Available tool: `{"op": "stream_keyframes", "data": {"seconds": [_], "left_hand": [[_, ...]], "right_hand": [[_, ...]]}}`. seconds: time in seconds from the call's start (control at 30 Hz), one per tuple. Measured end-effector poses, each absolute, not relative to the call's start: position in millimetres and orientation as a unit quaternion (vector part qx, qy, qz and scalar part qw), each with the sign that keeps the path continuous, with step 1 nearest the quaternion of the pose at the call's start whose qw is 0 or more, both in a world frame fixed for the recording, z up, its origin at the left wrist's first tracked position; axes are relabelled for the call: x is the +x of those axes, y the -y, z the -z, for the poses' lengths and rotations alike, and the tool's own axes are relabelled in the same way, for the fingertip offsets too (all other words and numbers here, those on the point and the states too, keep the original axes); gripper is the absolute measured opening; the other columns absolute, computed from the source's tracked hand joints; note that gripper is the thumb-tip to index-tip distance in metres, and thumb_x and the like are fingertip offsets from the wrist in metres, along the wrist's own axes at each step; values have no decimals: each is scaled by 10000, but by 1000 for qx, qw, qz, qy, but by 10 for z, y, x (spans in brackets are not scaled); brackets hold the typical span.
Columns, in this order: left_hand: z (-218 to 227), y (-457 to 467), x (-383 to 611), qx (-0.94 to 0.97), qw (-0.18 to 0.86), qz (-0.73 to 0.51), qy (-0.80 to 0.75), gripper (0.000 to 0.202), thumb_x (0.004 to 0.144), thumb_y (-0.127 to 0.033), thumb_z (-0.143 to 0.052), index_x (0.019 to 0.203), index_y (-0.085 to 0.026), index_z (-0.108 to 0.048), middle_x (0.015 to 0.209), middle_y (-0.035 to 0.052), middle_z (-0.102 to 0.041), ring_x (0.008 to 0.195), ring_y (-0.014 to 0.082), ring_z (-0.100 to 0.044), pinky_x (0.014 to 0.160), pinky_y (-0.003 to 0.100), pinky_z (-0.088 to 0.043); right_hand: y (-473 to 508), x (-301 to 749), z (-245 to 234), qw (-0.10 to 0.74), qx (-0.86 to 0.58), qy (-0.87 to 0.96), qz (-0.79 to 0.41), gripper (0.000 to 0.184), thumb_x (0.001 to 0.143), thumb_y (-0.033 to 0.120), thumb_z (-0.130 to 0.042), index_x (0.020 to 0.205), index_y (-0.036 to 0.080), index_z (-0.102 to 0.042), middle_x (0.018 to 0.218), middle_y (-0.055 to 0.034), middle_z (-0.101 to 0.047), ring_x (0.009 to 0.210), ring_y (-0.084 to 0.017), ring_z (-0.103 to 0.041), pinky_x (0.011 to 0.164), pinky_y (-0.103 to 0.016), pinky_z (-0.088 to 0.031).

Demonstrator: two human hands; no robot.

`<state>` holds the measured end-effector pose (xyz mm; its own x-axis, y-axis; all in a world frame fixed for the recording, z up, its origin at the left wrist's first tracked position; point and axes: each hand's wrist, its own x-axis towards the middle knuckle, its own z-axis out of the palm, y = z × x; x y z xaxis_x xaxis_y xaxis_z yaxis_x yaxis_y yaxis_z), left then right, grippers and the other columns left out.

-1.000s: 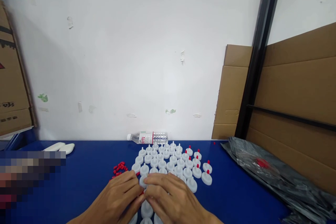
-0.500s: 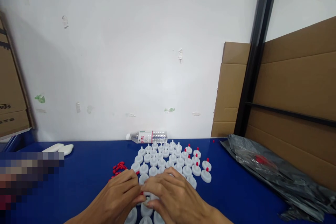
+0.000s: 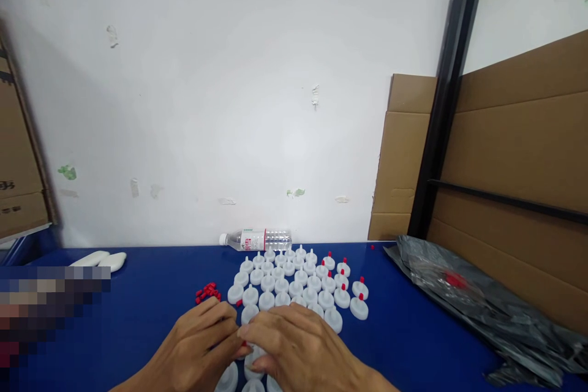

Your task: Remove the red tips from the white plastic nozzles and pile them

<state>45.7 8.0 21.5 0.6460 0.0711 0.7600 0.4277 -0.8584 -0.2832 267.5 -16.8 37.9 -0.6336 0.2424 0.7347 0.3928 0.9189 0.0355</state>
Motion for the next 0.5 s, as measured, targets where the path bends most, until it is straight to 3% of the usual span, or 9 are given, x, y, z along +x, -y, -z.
{"op": "stream_keyframes", "data": {"seconds": [0.2, 0.37, 0.5], "left_hand": [[-220, -86, 418, -869, 294, 374, 140, 240, 988, -78, -433, 850, -152, -616, 645, 13, -583, 641, 169, -514, 606, 320, -401], [-270, -65, 401, -864, 307, 375, 140, 141, 977, -117, -540, 1051, -113, -659, 725, 33, -655, 741, 196, -585, 676, 345, -483], [-334, -34, 390, -873, 304, 354, 142, 97, 951, -117, -601, 1026, -121, -662, 736, 23, -654, 748, 193, -597, 675, 341, -483]], "right_hand": [[235, 2647, -272, 428, -286, 857, 25, 347, 1063, 449, -422, 1367, 287, -463, 1107, -30, -758, 969, -155, -745, 846, -209, -600], [222, 2693, -214, 396, -350, 848, -47, 386, 1057, 366, -463, 1432, 311, -391, 1202, -46, -734, 1083, -188, -719, 888, -274, -598], [195, 2686, -234, 397, -328, 848, -122, 364, 1067, 350, -437, 1420, 295, -371, 1143, -55, -749, 1070, -192, -726, 860, -274, -602]]}}
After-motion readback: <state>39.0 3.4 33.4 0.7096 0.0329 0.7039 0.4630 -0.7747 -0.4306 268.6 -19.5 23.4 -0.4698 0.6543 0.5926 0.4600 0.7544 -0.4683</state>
